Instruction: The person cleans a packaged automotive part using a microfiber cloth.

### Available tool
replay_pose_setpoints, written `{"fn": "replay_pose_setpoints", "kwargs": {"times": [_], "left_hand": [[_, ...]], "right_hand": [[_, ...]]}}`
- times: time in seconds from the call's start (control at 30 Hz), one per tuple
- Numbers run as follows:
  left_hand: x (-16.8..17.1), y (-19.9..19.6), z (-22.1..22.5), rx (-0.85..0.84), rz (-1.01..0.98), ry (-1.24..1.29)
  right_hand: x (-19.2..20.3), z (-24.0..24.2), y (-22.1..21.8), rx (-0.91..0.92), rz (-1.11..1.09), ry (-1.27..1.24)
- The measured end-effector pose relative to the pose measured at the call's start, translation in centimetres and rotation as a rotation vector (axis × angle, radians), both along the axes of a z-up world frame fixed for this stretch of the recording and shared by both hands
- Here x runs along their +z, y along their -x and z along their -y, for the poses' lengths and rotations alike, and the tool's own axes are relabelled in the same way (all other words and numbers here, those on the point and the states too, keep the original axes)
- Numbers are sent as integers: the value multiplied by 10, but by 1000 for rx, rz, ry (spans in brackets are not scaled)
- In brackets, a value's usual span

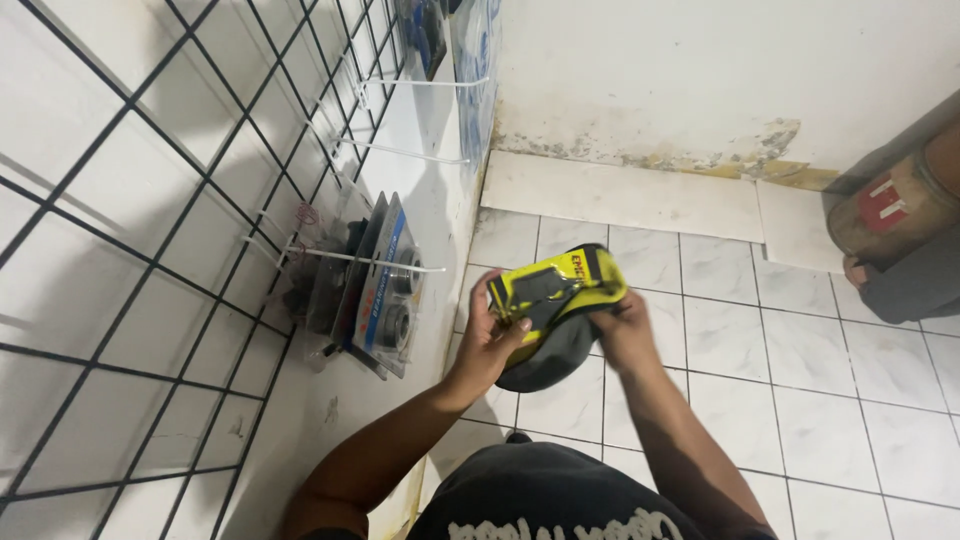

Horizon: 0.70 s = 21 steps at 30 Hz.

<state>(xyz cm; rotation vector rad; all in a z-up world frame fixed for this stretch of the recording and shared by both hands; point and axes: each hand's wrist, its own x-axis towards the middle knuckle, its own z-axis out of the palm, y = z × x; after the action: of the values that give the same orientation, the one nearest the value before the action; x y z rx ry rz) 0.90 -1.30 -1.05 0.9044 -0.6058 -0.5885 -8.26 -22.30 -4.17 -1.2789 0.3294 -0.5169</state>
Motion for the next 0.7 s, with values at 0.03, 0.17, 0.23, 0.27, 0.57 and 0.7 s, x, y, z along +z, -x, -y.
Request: {"fn": "replay_pose_setpoints", "kwargs": {"times": [0.03,0.17,0.23,0.27,0.57,0.7], "left_hand": [[-18,-5,2,2,3,0],[-57,-15,2,-196,-175,-193],[-47,-14,0,-273,-169,-187],[-37,-12,-1,-239,-210,-149],[-37,-3,4,-291,-313,-32],[-11,7,1,-368,-175,-144]], "right_hand": [[7,9,1,2,3,0],[11,40,3,44,-125,311],[10,36,-1,47,-155,336],[16,25,-6,32,-27,80],[7,-2,-14,-69,83,-85],[-21,14,-16,-54,10,150]]}}
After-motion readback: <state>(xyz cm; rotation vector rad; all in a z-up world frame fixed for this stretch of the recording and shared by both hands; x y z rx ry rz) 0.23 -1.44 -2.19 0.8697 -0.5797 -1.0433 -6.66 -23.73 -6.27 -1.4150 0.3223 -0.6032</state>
